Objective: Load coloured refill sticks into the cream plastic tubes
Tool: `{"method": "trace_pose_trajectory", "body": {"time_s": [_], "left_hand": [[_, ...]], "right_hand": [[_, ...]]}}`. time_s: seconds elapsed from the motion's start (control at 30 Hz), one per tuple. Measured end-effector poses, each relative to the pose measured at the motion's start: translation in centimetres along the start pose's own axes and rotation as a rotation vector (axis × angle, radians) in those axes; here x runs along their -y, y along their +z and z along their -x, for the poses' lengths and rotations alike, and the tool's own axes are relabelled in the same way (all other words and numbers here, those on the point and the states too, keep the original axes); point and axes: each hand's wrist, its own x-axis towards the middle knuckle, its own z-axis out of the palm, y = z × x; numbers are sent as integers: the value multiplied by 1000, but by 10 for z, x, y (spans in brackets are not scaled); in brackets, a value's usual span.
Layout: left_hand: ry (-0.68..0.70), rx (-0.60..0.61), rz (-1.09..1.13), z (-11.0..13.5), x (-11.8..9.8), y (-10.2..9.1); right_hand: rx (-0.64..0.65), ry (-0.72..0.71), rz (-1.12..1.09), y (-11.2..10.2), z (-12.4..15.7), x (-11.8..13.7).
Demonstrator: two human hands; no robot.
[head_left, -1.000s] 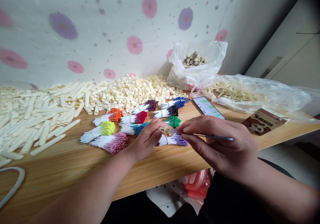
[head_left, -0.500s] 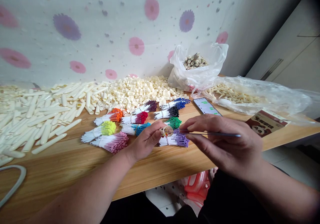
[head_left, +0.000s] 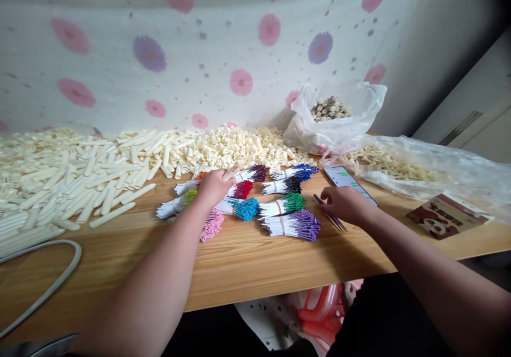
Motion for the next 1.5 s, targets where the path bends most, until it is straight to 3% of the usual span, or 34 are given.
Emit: {"method": "trace_pose_trajectory", "body": {"time_s": [0.07,0.13,0.23,0.33,0.43,0.6,0.83,1.1,1.5], "left_hand": [[-49,-7,35,-4,6,4],[-65,-17,60,-6,11,8],[-77,-23,72,-9,15,13],[-85,-26,44,-11,16,15],[-87,-20,2,-12,17,15],[-68,3,-75,-10,15,14],[-45,27,-155,-8,13,13],[-22,39,-200,-9,13,12],[-13,47,-233,-4,6,8]], "right_hand": [[-193,-111,-99,-9,-2,26],[-367,-340,-215,-17,-11,60],[-287,-660,-54,-19,-38,114],[-203,-706,166,-8,-69,153],[-180,-696,249,4,-86,171],[-171,-705,340,6,-85,174],[-165,-627,363,-8,-78,149],[-145,-662,360,4,-80,168],[-146,-593,275,7,-78,160]]}}
